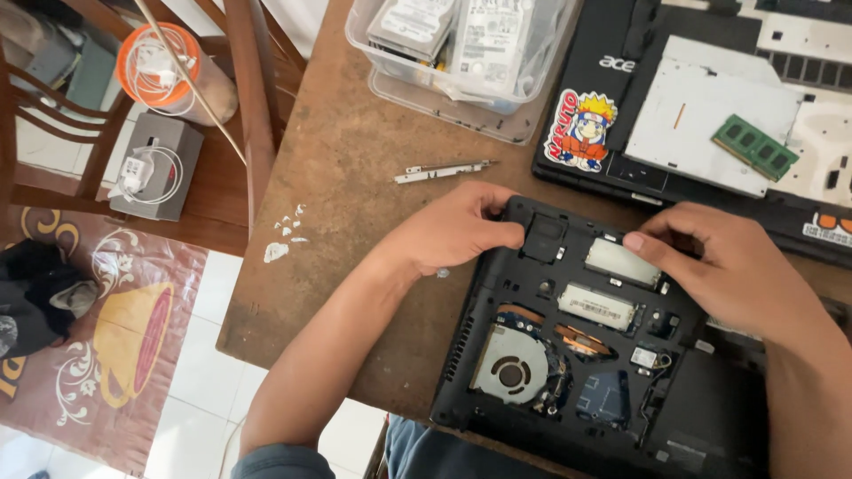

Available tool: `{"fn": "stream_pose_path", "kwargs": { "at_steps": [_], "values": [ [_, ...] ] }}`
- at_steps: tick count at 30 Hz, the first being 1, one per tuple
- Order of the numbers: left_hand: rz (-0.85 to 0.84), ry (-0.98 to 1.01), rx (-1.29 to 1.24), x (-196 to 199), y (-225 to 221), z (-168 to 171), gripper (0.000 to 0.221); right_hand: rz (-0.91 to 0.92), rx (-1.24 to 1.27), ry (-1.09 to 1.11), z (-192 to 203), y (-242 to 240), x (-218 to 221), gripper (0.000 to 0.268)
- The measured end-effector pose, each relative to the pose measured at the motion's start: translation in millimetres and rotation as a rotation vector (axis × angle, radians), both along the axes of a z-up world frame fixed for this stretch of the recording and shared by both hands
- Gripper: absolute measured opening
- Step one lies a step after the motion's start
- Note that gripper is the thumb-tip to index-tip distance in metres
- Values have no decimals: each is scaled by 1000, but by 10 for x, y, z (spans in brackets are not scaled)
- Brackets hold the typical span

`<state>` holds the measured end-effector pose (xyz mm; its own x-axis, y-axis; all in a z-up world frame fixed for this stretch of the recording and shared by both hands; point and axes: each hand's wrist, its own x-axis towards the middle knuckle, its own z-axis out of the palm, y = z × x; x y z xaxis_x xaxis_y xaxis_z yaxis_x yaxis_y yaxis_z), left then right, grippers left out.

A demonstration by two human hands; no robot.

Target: Disassembling a laptop by prying off the keyboard and disconnecting internal components

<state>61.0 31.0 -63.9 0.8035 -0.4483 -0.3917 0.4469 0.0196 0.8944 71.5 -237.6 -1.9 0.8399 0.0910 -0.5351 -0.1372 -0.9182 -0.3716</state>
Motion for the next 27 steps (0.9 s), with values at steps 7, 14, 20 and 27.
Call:
{"fn": "stream_pose_path", "kwargs": {
  "at_steps": [7, 14, 20, 27],
  "values": [
    [-89, -260, 142, -154, 145, 273, 25, -3, -25, 37, 83, 55, -25, 37],
    [50, -246, 472, -336, 89, 358, 51, 47, -36, 3, 43, 89, -51, 40],
    [97, -301, 574, -413, 20, 316, 49, 82, -68, -65, 74, 112, -112, 45],
    [126, -225, 635, -920, 98, 388, 39, 112, -32, -84, 48, 75, -115, 50]
  ]
}}
